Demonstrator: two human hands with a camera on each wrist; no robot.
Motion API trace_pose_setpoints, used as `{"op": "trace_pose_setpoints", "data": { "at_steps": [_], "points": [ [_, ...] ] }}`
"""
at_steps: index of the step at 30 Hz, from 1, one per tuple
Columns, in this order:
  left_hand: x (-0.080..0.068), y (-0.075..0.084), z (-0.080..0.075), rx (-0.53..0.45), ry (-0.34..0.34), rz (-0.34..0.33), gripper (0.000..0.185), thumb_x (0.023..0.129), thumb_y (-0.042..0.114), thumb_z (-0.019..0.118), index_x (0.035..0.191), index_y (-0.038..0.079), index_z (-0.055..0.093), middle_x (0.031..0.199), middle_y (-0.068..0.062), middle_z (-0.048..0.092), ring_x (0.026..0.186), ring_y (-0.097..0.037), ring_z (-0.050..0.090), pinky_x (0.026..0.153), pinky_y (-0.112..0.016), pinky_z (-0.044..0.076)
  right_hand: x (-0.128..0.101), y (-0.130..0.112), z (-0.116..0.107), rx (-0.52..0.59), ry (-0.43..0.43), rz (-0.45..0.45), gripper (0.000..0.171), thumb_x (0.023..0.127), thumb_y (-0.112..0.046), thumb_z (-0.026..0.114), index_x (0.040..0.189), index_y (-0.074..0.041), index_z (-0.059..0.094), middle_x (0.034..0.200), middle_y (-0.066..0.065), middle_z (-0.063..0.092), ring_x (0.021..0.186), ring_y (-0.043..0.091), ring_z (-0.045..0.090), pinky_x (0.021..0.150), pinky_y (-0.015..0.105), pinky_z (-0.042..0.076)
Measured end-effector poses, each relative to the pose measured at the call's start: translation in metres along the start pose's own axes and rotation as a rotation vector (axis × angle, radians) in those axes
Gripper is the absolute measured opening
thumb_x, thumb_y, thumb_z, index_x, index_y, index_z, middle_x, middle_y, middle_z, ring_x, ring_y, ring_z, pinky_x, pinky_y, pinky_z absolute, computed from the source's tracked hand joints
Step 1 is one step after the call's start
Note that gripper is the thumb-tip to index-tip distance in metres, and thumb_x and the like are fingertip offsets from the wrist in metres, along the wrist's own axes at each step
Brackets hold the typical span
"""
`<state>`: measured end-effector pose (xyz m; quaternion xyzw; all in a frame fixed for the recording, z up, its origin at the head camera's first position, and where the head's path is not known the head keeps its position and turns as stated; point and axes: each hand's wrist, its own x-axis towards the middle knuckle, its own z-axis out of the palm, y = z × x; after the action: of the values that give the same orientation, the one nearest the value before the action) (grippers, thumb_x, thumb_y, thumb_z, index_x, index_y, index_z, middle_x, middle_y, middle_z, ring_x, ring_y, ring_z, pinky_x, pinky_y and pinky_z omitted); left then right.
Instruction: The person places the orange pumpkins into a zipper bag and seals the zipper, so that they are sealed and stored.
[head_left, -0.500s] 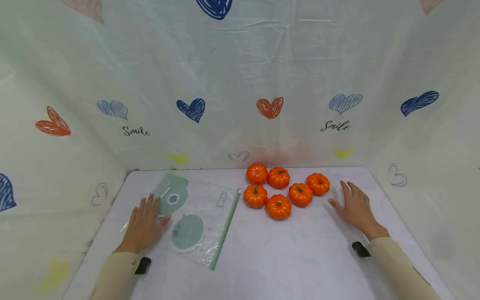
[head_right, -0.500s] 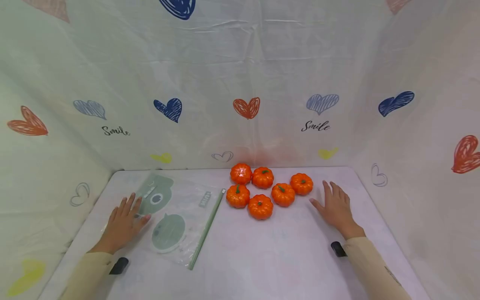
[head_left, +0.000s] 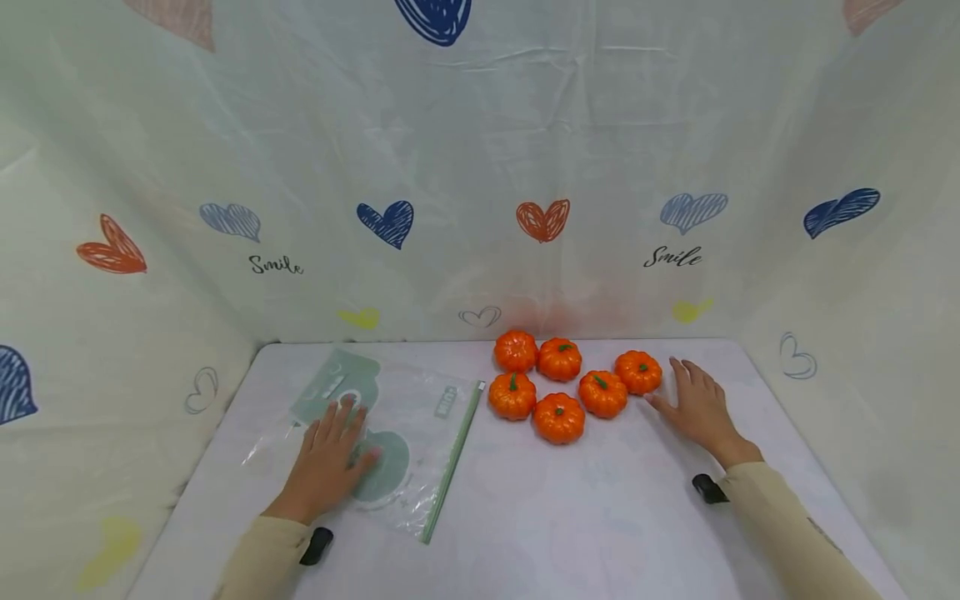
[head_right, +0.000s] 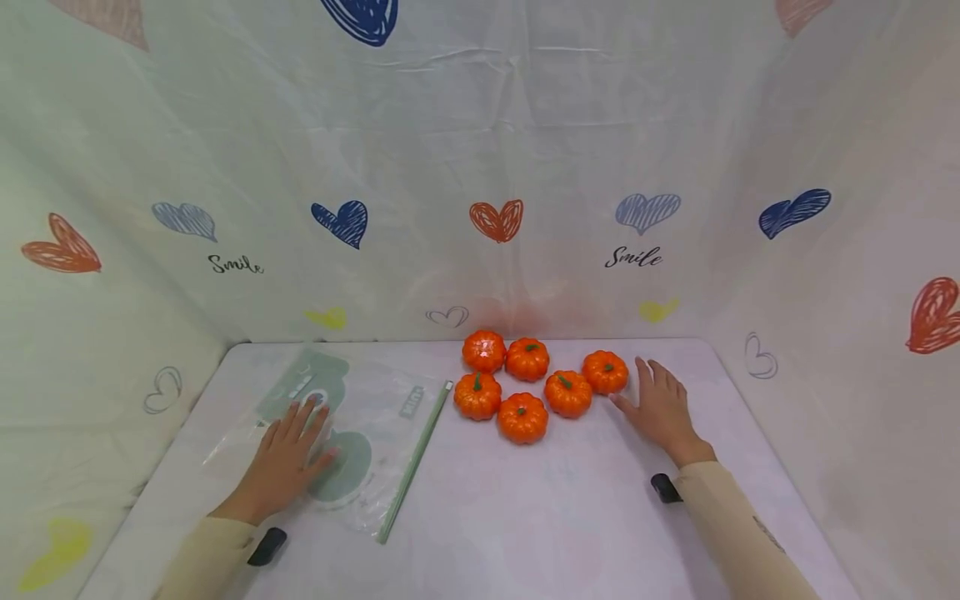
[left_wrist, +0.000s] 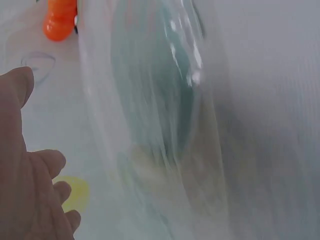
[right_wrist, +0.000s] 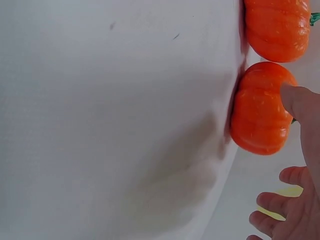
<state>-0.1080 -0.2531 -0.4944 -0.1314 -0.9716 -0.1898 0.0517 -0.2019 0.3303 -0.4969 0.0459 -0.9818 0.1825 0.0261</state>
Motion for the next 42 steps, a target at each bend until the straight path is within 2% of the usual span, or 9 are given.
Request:
{"op": "trace_pose_setpoints", "data": {
  "at_steps": [3,10,15,25,32,38,42],
  "points": [
    [-0.001,0.010,0.006,-0.003,0.004,0.031,0.073,0.104,0.044,0.062,0.155,-0.006,0.045,0.165,-0.030,0.034,0.153,-0.055,0.026,0.118,-0.073,0.023,0.003,-0.004,0.000,0.000,-0.012,0.006,0.087,0.098,-0.033,0.074,0.155,0.015,0.029,0.153,0.045,0.030,0.140,0.065,0.027,0.115,0.080,0.019],
    [-0.003,0.048,0.008,0.030,-0.143,-0.020,0.073,0.103,0.045,0.064,0.159,0.002,0.045,0.168,-0.023,0.035,0.156,-0.050,0.027,0.122,-0.069,0.024,0.010,-0.009,0.001,0.012,-0.014,0.000,0.088,0.096,-0.031,0.076,0.156,0.015,0.030,0.152,0.044,0.032,0.139,0.065,0.029,0.115,0.080,0.020],
    [-0.009,0.065,0.015,-0.003,-0.193,0.008,0.070,0.103,0.044,0.065,0.158,0.003,0.048,0.167,-0.022,0.036,0.155,-0.049,0.028,0.121,-0.069,0.026,0.015,-0.011,0.004,0.008,-0.027,0.006,0.088,0.096,-0.030,0.078,0.156,0.014,0.030,0.150,0.044,0.034,0.138,0.064,0.030,0.115,0.079,0.021],
    [-0.018,0.082,0.031,-0.061,-0.268,0.088,0.067,0.105,0.046,0.063,0.158,0.008,0.049,0.166,-0.020,0.039,0.151,-0.049,0.035,0.118,-0.069,0.031,0.022,-0.016,0.008,-0.014,-0.043,0.008,0.089,0.097,-0.032,0.077,0.155,0.015,0.030,0.149,0.044,0.037,0.137,0.064,0.033,0.116,0.077,0.023],
    [-0.021,0.092,0.036,-0.011,-0.332,0.113,0.063,0.104,0.047,0.064,0.157,0.015,0.053,0.165,-0.017,0.039,0.147,-0.043,0.041,0.116,-0.066,0.036,0.026,-0.019,0.010,-0.013,-0.028,0.001,0.086,0.096,-0.031,0.077,0.153,0.016,0.033,0.147,0.043,0.040,0.135,0.063,0.036,0.115,0.076,0.025],
    [-0.023,0.100,0.039,0.033,-0.360,0.157,0.055,0.103,0.047,0.064,0.153,0.022,0.059,0.164,-0.013,0.041,0.141,-0.035,0.046,0.114,-0.060,0.041,0.027,-0.020,0.011,-0.002,-0.034,0.012,0.083,0.097,-0.030,0.076,0.152,0.016,0.035,0.146,0.043,0.041,0.133,0.062,0.037,0.114,0.076,0.027],
    [-0.024,0.102,0.041,0.038,-0.370,0.158,0.054,0.103,0.047,0.065,0.149,0.020,0.062,0.163,-0.013,0.043,0.138,-0.034,0.049,0.111,-0.059,0.044,0.027,-0.021,0.011,0.013,-0.032,0.017,0.082,0.097,-0.029,0.076,0.152,0.015,0.035,0.145,0.043,0.042,0.131,0.062,0.038,0.112,0.075,0.029]
  ]
}}
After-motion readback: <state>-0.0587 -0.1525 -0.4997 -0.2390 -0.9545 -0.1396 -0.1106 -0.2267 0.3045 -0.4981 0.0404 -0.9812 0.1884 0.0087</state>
